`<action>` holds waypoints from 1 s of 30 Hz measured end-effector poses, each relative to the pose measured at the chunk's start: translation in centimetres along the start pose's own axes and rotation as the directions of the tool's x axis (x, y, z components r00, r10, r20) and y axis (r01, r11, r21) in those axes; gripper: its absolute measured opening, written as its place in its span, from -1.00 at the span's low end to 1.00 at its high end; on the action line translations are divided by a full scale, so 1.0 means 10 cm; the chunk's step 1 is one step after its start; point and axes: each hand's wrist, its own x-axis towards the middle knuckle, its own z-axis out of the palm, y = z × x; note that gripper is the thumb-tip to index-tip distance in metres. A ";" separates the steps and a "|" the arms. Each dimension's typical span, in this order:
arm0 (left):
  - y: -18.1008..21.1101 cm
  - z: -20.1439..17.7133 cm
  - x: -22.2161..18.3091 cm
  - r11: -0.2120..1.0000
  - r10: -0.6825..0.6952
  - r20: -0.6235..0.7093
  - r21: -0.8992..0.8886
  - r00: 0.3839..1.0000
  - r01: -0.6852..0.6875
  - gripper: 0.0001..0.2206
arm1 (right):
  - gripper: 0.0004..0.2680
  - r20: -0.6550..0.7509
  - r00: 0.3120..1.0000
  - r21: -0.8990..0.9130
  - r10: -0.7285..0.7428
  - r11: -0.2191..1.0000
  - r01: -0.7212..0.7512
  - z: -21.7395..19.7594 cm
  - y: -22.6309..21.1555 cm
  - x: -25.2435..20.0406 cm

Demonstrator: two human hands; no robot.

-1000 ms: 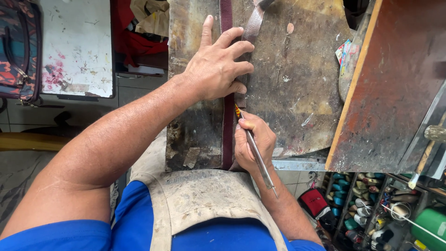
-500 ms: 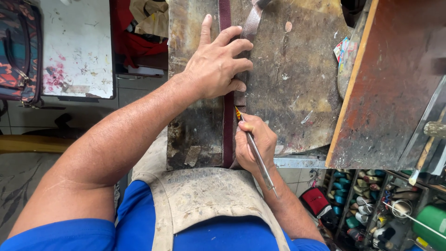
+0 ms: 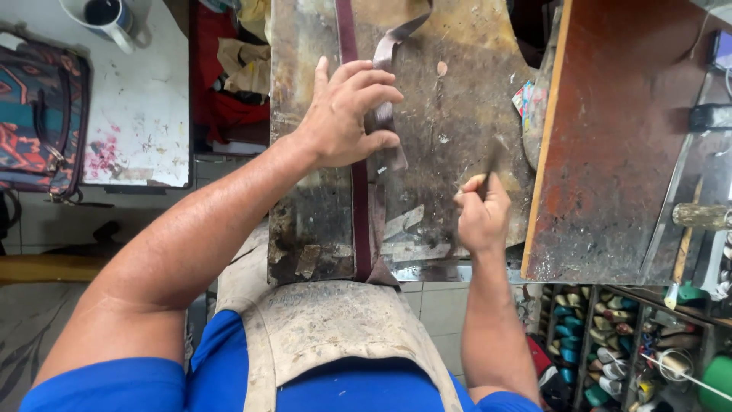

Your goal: Marking and folding a leather strap at a repair bench

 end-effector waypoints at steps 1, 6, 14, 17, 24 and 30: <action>0.04 -0.03 -0.01 0.999 0.032 -0.031 -0.023 0.999 -0.033 -0.52 | -0.92 -0.079 0.993 -0.391 0.084 0.914 -0.108 -0.04 -0.04 0.06; 0.17 -0.05 -0.14 0.997 0.078 -0.076 -0.012 0.994 -0.079 -0.40 | -0.80 -0.098 0.995 -0.849 0.024 0.519 -0.096 -0.14 0.05 0.16; 0.40 -0.01 -0.22 0.987 -0.064 -0.023 -0.147 0.998 0.060 -0.40 | -0.66 0.357 0.606 -0.453 -0.711 0.436 0.778 0.29 -0.31 -0.01; 0.54 -0.02 -0.22 0.968 -0.176 0.037 -0.176 0.984 0.180 -0.42 | -0.89 0.336 0.551 -0.342 -0.764 0.446 0.827 0.42 -0.29 0.03; 0.33 0.00 -0.24 0.804 -0.232 -0.240 -0.593 0.943 0.047 -0.64 | -0.94 0.210 0.564 -0.187 -0.799 0.534 0.825 0.29 -0.45 0.03; 0.27 0.08 -0.44 0.932 -0.351 -0.440 -0.248 0.827 0.264 -0.76 | -0.85 -0.090 0.661 -0.060 -0.745 0.667 0.743 -0.17 -0.50 0.33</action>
